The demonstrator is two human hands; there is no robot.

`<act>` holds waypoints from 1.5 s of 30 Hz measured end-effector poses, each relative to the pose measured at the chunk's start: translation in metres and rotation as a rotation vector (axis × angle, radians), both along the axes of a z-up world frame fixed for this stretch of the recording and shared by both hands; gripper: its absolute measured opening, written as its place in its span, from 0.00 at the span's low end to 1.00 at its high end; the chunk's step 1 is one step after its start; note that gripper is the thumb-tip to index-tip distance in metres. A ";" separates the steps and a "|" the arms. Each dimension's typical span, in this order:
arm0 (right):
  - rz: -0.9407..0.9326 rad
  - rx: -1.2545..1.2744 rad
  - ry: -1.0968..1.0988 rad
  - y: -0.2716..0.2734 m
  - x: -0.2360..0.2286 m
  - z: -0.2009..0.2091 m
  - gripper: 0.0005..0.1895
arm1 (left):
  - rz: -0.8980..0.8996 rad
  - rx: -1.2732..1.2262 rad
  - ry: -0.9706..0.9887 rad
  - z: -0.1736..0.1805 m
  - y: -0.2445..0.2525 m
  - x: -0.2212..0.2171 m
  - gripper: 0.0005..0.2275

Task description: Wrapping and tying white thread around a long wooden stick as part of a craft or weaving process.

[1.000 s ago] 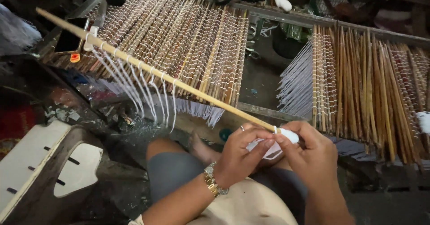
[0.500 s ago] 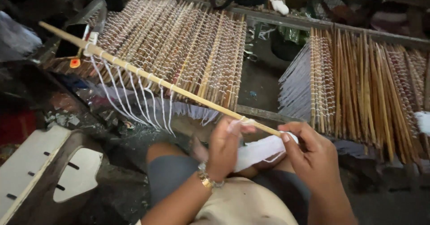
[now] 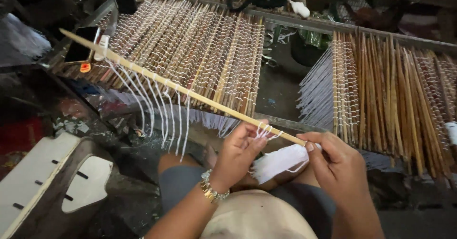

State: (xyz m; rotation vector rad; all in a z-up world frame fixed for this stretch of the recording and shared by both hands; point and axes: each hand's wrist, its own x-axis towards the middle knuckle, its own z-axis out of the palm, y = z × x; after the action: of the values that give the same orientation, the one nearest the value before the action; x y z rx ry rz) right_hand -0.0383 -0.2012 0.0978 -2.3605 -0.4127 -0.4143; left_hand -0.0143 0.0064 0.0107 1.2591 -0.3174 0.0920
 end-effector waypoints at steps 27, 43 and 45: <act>-0.056 -0.120 -0.071 -0.005 0.008 -0.027 0.08 | -0.075 -1.398 0.431 0.028 -0.020 0.013 0.10; -0.175 -0.136 -0.199 -0.075 0.043 -0.032 0.08 | -0.309 -1.061 0.019 -0.113 0.039 0.058 0.24; -0.111 -0.033 -0.086 -0.087 0.047 -0.019 0.12 | -0.288 -1.091 0.164 -0.174 0.052 0.044 0.21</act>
State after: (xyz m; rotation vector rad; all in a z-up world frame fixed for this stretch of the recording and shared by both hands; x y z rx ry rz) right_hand 0.0091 -0.2883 0.0788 -2.4107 -0.3317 -0.5661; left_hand 0.0294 0.0580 -0.1635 0.1320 -0.2415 -0.0841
